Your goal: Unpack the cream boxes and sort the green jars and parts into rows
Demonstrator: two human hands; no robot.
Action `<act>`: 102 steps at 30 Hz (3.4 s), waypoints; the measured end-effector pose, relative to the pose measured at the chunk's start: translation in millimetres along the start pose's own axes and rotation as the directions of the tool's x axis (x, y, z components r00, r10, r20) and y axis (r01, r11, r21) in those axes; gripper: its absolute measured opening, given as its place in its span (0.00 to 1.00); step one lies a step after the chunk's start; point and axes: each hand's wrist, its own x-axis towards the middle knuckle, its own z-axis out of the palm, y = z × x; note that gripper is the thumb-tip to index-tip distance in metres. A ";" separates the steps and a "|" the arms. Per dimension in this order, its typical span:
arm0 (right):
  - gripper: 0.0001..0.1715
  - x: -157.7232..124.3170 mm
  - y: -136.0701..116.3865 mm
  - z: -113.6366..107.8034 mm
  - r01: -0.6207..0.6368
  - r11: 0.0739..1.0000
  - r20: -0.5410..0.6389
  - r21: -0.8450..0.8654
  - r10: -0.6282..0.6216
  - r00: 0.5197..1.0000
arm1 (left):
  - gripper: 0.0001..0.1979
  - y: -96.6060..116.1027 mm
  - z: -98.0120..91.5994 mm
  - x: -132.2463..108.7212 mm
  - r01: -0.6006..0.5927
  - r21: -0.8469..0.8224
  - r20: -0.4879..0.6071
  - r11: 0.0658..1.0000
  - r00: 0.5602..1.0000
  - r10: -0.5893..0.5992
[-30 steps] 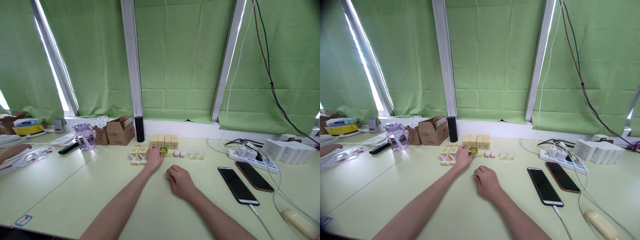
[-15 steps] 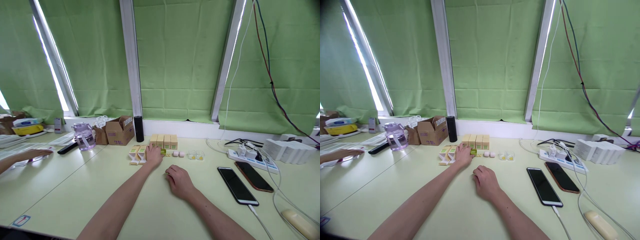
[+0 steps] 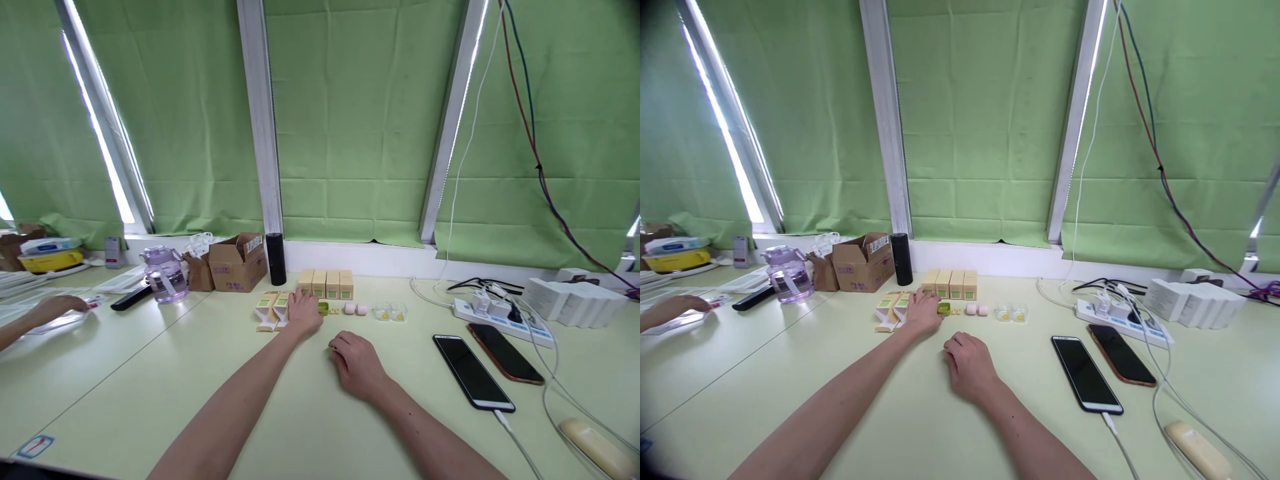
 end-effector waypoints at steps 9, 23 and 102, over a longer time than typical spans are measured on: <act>0.10 0.9 -1.5 -1.4 -0.009 1.000 0.013 0.018 0.009 1.000 | 0.13 -24.1 -17.5 2.4 -0.026 0.102 0.064 0.994 0.998 0.020; 0.10 1.3 -2.1 -1.9 0.000 1.000 -0.004 0.017 0.000 1.000 | 0.16 -22.0 -20.2 5.4 -0.024 0.275 0.127 0.961 0.992 -0.012; 0.17 134.7 118.0 -5.8 -0.506 0.835 0.036 -0.217 0.525 0.851 | 0.13 3.5 -16.5 -100.3 -0.275 -0.156 0.110 0.949 0.950 0.293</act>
